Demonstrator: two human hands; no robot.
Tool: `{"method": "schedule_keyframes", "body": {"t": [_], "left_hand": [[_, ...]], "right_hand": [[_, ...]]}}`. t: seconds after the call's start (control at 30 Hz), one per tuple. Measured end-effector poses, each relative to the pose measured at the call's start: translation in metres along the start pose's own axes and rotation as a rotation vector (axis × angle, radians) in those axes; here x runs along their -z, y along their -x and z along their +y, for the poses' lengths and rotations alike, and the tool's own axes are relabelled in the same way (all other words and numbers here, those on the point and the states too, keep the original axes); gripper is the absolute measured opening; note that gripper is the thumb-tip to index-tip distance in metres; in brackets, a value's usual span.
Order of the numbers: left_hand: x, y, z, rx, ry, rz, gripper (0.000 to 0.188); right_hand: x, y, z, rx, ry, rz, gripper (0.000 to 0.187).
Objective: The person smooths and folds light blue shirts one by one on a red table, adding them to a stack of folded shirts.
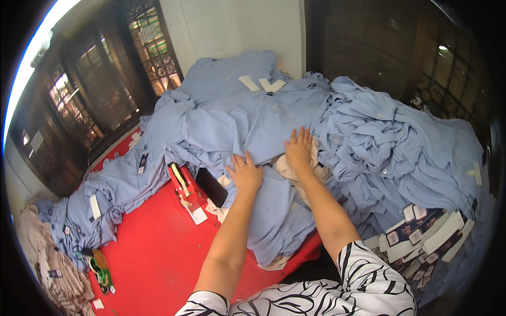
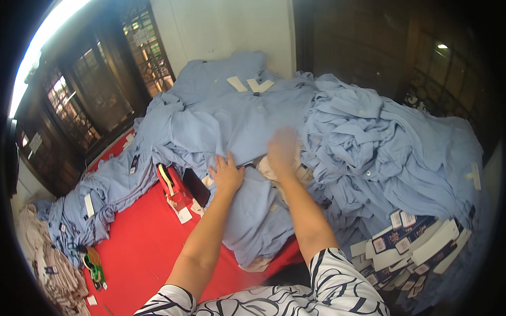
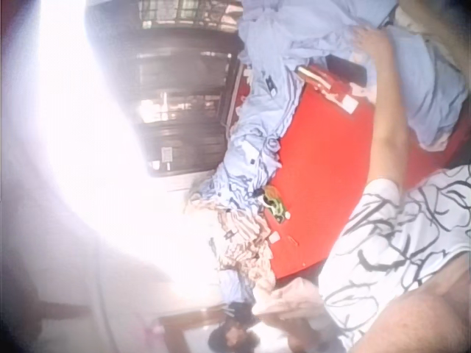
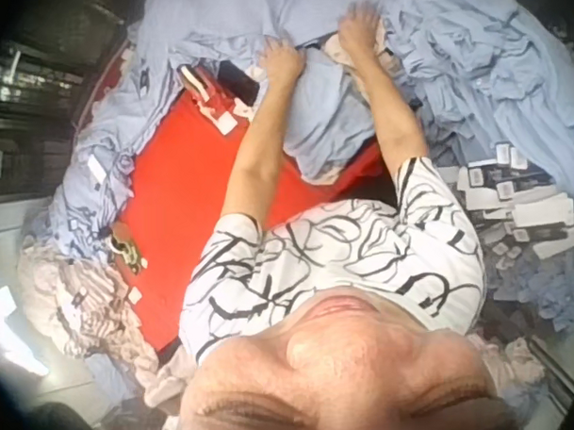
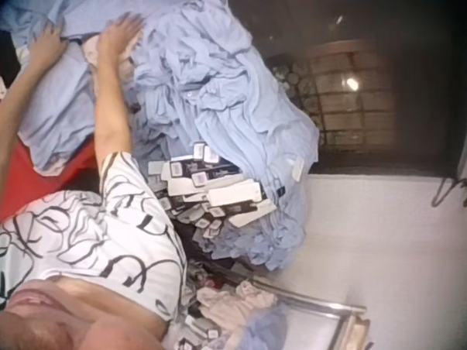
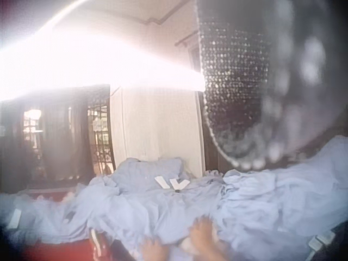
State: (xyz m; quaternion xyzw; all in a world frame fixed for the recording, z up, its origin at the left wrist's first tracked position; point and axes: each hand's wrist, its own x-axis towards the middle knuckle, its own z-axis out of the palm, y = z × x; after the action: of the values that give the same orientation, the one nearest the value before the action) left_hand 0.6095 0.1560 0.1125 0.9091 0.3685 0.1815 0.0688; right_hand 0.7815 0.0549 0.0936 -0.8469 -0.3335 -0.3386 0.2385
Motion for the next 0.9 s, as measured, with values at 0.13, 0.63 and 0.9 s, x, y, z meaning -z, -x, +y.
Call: {"method": "schedule_keyframes", "body": {"t": [0.13,0.63,0.9], "left_hand": [[0.012,0.005,-0.003,-0.069,0.011,-0.031,0.068],[0.113,0.215,-0.203,-0.364,0.174,0.218,0.037],[0.155,0.328,-0.41,0.118,0.068,0.298,0.019]], "right_hand": [[0.016,0.001,-0.008,0.01,0.005,0.015,0.055],[0.147,0.186,-0.259,0.252,-0.863,-0.332,0.026],[0.136,0.31,-0.404,0.401,-0.989,-0.762,0.027]]}}
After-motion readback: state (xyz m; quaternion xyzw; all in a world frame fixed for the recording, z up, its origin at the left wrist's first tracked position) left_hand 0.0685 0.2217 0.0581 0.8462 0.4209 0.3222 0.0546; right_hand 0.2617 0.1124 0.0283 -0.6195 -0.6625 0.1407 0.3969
